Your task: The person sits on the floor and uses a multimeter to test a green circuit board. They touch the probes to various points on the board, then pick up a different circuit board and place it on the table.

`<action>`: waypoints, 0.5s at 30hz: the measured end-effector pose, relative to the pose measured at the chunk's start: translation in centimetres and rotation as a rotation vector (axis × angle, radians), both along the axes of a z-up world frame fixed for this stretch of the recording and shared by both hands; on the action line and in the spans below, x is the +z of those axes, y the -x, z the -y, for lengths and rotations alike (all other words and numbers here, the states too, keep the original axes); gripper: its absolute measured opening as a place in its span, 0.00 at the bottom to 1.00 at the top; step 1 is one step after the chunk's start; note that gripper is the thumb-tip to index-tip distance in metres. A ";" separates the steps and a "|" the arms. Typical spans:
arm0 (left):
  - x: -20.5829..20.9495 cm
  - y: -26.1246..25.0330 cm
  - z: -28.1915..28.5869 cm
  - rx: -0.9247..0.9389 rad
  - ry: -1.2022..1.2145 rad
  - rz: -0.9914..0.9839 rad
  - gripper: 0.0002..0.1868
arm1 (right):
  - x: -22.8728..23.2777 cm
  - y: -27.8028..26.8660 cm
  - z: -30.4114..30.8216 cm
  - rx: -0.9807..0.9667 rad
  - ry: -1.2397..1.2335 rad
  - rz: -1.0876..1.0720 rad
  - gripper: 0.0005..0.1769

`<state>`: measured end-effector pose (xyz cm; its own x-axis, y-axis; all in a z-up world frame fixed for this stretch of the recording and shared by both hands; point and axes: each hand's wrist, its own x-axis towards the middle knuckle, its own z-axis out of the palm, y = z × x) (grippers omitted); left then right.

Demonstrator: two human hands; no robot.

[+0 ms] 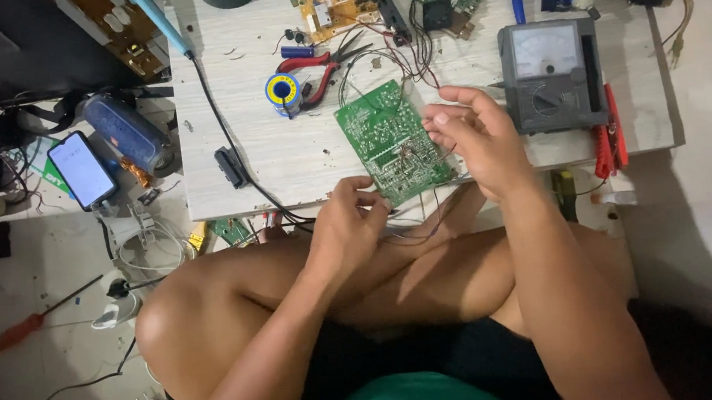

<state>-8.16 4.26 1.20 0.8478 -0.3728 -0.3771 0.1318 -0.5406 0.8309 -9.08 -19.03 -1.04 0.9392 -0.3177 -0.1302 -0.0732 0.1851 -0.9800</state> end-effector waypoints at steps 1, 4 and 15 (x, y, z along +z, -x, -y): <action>-0.1 -0.1 0.0 0.000 0.000 -0.001 0.29 | 0.0 -0.2 -0.1 0.000 0.000 -0.001 0.25; -0.5 -0.4 0.1 0.012 0.007 -0.015 0.31 | 0.1 -0.7 -0.3 0.013 0.004 0.030 0.23; -1.0 -1.8 -0.6 0.031 -0.073 0.478 0.13 | 1.8 0.3 0.9 0.098 0.180 0.078 0.30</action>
<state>-6.34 4.86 0.19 0.9427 -0.3320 0.0329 -0.2385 -0.6018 0.7622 -9.42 -19.94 0.76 0.9718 -0.2359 -0.0055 -0.0052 0.0022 -1.0000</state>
